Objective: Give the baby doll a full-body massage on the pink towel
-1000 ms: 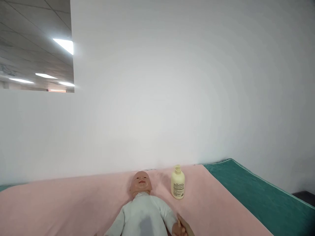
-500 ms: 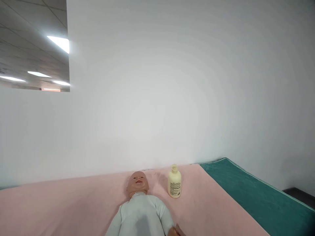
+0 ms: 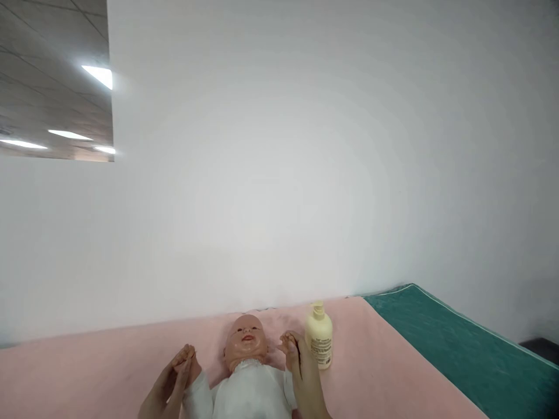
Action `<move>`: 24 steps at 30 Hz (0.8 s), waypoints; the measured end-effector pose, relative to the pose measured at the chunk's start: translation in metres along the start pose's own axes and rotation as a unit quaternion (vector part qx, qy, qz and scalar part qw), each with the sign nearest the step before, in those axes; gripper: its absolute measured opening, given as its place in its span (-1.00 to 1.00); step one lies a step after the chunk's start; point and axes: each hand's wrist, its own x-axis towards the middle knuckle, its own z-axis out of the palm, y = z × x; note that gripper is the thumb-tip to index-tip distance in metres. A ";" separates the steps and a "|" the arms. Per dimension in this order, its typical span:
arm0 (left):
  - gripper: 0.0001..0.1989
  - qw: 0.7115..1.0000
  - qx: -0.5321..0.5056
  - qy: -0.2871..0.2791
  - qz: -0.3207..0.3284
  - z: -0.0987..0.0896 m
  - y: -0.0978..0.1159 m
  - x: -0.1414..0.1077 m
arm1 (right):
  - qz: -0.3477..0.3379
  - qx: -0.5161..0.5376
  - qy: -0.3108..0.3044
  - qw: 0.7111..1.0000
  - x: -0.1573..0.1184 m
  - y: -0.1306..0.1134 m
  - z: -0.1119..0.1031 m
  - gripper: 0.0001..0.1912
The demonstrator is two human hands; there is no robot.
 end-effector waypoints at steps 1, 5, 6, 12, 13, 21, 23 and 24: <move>-0.40 1.000 -0.002 0.003 0.007 0.006 0.003 0.005 | -0.005 -0.002 -0.004 1.000 0.008 0.006 0.007 -0.52; -0.37 0.999 0.013 -0.018 -0.025 0.030 -0.001 0.023 | 0.016 -0.010 -0.007 1.000 0.037 0.035 0.020 -0.50; -0.36 0.999 0.016 -0.035 -0.027 0.035 -0.007 0.028 | 0.027 -0.013 -0.005 1.000 0.042 0.042 0.020 -0.50; -0.40 0.992 0.066 -0.109 0.001 0.046 -0.034 0.051 | 0.119 -0.017 -0.050 0.992 0.063 0.081 0.008 -0.52; -0.41 0.991 0.070 -0.112 0.001 0.046 -0.035 0.052 | 0.133 -0.011 -0.059 0.989 0.065 0.086 0.007 -0.50; -0.39 1.000 -0.006 -0.029 -0.006 0.043 -0.008 0.024 | 0.100 -0.007 -0.033 0.994 0.057 0.082 0.003 -0.50; -0.40 0.999 -0.023 0.010 -0.021 0.040 0.009 0.010 | 0.078 0.002 -0.020 0.997 0.051 0.071 0.004 -0.50; -0.41 0.999 -0.024 0.021 -0.032 0.037 0.018 0.003 | 0.069 0.006 -0.012 0.998 0.047 0.065 0.005 -0.50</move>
